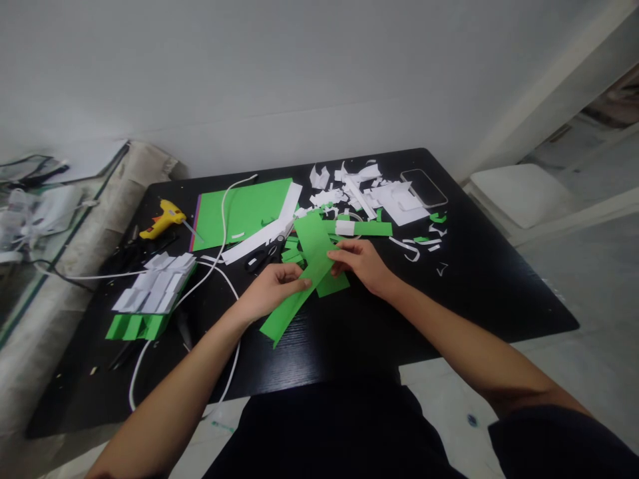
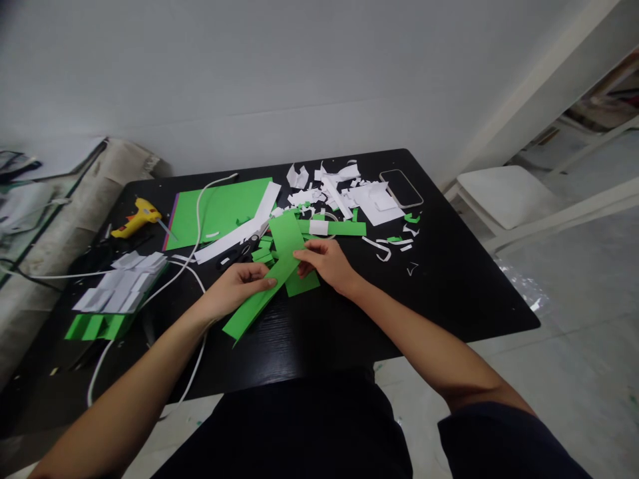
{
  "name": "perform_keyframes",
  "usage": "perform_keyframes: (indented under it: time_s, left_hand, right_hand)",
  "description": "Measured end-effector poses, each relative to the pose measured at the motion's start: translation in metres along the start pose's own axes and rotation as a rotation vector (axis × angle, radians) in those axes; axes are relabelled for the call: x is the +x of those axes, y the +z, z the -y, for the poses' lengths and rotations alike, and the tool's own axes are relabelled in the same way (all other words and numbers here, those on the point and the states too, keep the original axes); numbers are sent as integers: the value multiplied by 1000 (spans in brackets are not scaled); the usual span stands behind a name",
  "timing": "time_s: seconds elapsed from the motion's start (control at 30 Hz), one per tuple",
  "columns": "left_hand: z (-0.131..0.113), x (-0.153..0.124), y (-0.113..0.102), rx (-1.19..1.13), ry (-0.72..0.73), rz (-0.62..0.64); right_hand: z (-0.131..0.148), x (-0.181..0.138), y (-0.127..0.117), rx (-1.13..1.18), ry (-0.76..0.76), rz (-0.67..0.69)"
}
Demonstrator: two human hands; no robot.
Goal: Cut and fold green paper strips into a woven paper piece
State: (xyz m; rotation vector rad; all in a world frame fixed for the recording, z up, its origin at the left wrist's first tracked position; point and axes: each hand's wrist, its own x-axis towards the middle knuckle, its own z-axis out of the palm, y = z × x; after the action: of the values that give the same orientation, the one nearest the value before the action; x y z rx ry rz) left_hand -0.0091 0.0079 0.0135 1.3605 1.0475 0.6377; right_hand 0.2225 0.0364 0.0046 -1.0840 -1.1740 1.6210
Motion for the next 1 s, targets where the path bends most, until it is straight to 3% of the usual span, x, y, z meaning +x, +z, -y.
perform_keyframes:
  time_s: [0.3,0.4,0.53,0.67,0.77,0.87,1.0]
  left_hand:
    - [-7,-3,-22,-93,-91,66]
    - [-9,-3,-31,-76,-58,-63]
    - [-11,0,-37,-151,48,-385]
    - [-11,3,-37,-310,229,-693]
    - [-12,4,-36,-378,292,-763]
    - [-11,2,-29,-346,290,-673]
    - [-7,0,-9,-273,227,-443]
  right_hand:
    - [-2,7,-8,64,-76,-206]
    - [-1,8,-9,82,-96,-252]
    - [-1,8,-9,88,-100,-243]
    - [-1,5,-9,96,-59,-79]
    - [2,0,-9,36,51,193]
    - [4,-6,-5,-76,143,466]
    - [0,-14,9,-79,132,442]
